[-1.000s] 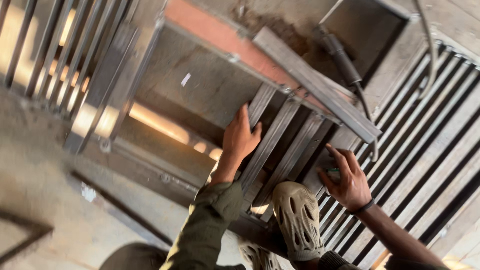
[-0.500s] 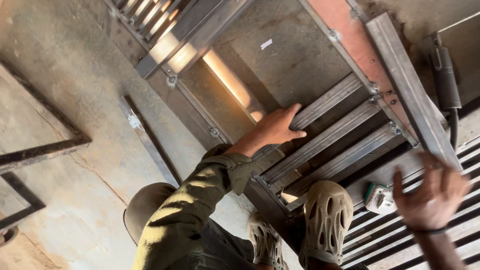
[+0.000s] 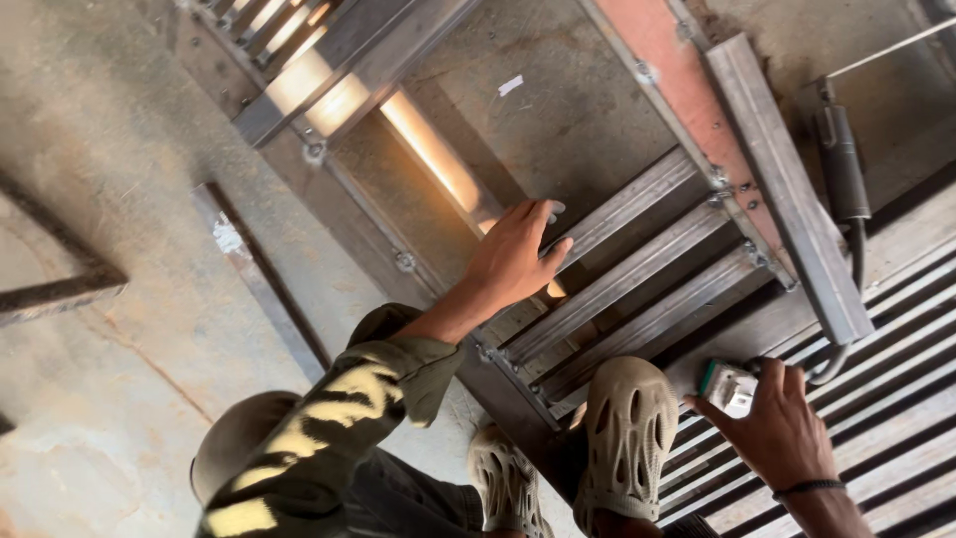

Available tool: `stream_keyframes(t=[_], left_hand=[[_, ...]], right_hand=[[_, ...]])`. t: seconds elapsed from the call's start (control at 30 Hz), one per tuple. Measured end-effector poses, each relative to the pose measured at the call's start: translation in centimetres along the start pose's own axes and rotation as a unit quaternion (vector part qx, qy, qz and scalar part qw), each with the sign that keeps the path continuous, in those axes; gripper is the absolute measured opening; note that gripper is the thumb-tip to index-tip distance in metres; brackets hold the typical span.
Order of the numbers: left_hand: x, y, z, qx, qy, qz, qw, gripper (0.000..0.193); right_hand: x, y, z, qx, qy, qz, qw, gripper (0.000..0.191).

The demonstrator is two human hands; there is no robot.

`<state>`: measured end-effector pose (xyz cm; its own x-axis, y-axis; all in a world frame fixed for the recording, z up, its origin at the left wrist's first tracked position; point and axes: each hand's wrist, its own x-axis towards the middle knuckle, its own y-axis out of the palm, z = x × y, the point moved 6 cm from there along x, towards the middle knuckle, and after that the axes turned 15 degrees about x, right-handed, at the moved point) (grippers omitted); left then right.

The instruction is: The person positions a metal bar onto a metal frame, measures the spacing with a tape measure, and then welds the bar to the frame using a welding torch. The person repeats this process for multiple bars, ensuring alignment and secure attachment.

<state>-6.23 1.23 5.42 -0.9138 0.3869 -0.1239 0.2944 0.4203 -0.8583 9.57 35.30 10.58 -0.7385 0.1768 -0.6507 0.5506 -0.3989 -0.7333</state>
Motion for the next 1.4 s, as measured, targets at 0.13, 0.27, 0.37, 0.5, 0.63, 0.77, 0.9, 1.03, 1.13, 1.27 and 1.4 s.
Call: stream_keyframes(t=[0.13, 0.27, 0.37, 0.5, 0.63, 0.77, 0.9, 1.03, 1.13, 1.27, 1.4], left_hand=[[-2.8, -2.0, -1.9, -0.044, -0.097, 0.111, 0.988, 0.053], [-8.1, -1.0, -7.2, -0.287, -0.169, 0.284, 0.899, 0.055], [-9.1, 0.1, -9.3, -0.291, -0.203, 0.299, 0.886, 0.057], [-9.5, 1.3, -6.0, -0.254, -0.299, 0.294, 0.871, 0.044], [-9.4, 1.1, -4.5, -0.237, -0.236, 0.273, 0.902, 0.043], [-9.7, -0.2, -3.9, -0.257, -0.197, 0.310, 0.894, 0.042], [-9.2, -2.4, -1.4, -0.275, -0.239, 0.355, 0.861, 0.034], [-8.3, -4.1, -1.6, -0.327, -0.208, 0.309, 0.868, 0.033], [-8.2, -3.8, -3.0, -0.275, -0.185, 0.310, 0.891, 0.042], [-7.6, -2.9, -2.8, -0.238, -0.168, 0.332, 0.897, 0.045], [-7.6, -2.4, 0.3, -0.202, -0.239, 0.372, 0.874, 0.048]], right_hand=[[-0.5, -0.7, 2.2, 0.029, -0.057, -0.045, 0.997, 0.084], [-2.5, -1.9, 7.3, 0.078, -0.117, -0.033, 0.990, 0.076], [-4.8, -2.2, 14.1, 0.152, -0.343, -0.093, 0.922, 0.064], [-4.7, -0.5, 17.8, 0.174, -0.355, -0.065, 0.916, 0.058], [-4.9, 0.2, 18.7, 0.236, -0.378, -0.075, 0.892, 0.053], [-4.3, 1.7, 18.9, 0.213, -0.322, -0.042, 0.922, 0.040], [-4.5, 2.6, 19.4, 0.171, -0.310, 0.004, 0.935, 0.038], [-5.5, 1.3, 19.5, 0.185, -0.362, -0.029, 0.913, 0.046], [-4.9, 1.4, 18.6, 0.200, -0.266, 0.022, 0.943, 0.055], [-5.1, 0.0, 19.6, 0.227, -0.339, -0.045, 0.912, 0.039], [-5.5, -0.7, 20.3, 0.192, -0.371, -0.097, 0.903, 0.025]])
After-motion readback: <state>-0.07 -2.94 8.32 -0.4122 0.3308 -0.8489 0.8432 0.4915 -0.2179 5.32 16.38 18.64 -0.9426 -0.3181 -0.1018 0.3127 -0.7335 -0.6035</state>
